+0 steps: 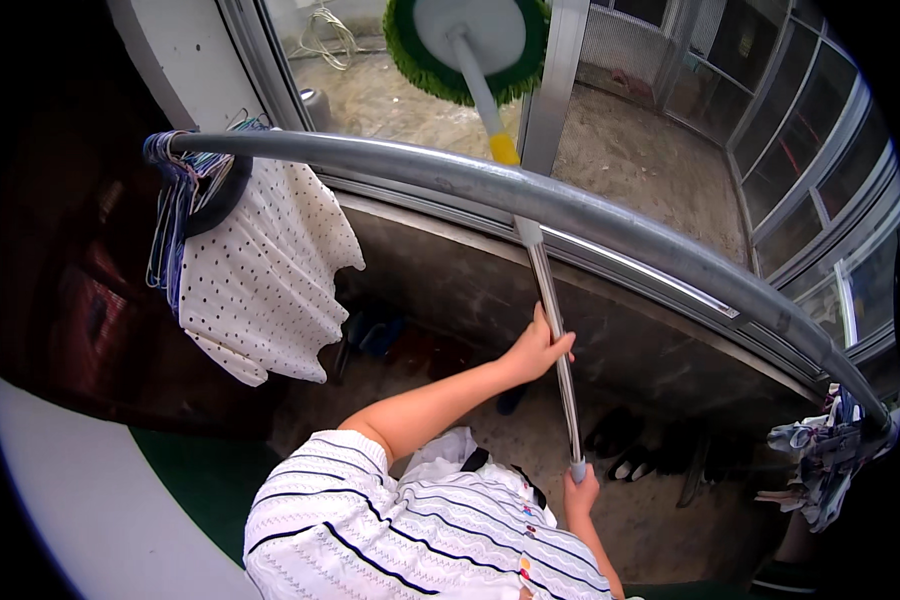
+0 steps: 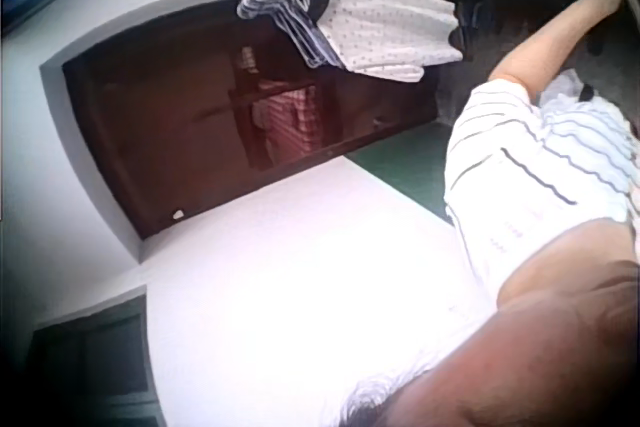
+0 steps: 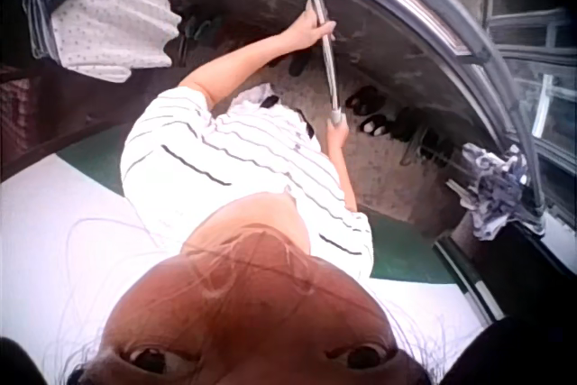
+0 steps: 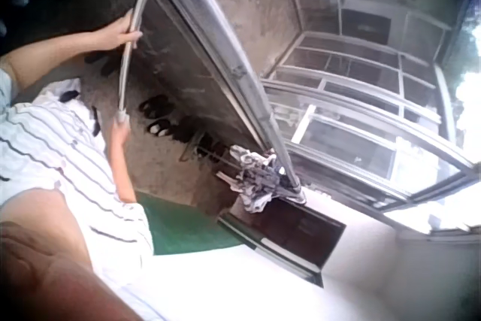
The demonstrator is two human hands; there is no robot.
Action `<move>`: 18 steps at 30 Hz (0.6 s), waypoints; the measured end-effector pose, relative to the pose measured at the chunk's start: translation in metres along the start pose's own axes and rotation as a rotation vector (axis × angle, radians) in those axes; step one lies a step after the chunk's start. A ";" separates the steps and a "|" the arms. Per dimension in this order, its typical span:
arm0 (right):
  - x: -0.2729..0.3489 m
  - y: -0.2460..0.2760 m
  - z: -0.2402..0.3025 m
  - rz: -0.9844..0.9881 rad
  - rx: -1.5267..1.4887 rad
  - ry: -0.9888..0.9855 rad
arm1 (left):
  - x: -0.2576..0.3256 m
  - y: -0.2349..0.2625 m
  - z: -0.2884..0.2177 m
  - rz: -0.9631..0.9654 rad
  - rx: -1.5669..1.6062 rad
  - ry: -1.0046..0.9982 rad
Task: The person uses a long-handled green duster to clean the exterior glass panels of a balcony enclosure. They systematically wipe the glass surfaces from top to bottom, moving along the balcony to cover different sections of the window frame.
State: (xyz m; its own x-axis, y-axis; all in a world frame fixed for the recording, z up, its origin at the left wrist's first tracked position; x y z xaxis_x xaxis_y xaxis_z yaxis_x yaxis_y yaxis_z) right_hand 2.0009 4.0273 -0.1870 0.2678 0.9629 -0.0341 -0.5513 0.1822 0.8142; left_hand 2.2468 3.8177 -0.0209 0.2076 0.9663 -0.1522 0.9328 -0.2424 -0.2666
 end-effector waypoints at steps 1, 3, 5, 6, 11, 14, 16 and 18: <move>0.016 0.007 -0.013 -0.001 0.045 -0.021 | 0.010 -0.003 0.023 0.010 0.049 0.032; 0.045 0.028 -0.034 0.036 0.148 -0.111 | 0.036 -0.008 0.057 0.022 0.157 0.087; 0.061 0.040 -0.042 0.025 0.230 -0.129 | 0.047 -0.007 0.070 -0.009 0.247 0.128; 0.064 0.044 -0.039 0.001 0.265 -0.102 | 0.051 -0.002 0.078 -0.022 0.264 0.144; 0.059 0.058 0.009 -0.084 0.382 0.019 | 0.058 0.048 0.104 -0.155 0.530 0.183; 0.045 0.038 0.034 -0.115 0.383 0.070 | 0.052 0.094 0.102 -0.232 0.504 0.148; 0.031 0.023 0.053 -0.130 0.366 0.105 | 0.045 0.121 0.089 -0.264 0.457 0.148; 0.014 0.013 0.087 -0.139 0.350 0.154 | 0.035 0.151 0.073 -0.295 0.420 0.095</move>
State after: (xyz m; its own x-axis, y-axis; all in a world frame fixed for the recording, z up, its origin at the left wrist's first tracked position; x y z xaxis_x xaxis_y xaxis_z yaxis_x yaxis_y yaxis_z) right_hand 2.0661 4.0253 -0.1269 0.1846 0.9574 -0.2221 -0.2088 0.2591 0.9430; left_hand 2.3736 3.8085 -0.1362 -0.0021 0.9976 0.0691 0.7609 0.0464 -0.6472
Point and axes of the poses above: each hand's wrist, its own x-axis away from the middle knuckle, its own y-axis out of the back of the hand, z = x × y, the point moved 7 cm from there along -x, towards the middle knuckle, and after that the axes turned 8 degrees about x, right-handed, at the moved point
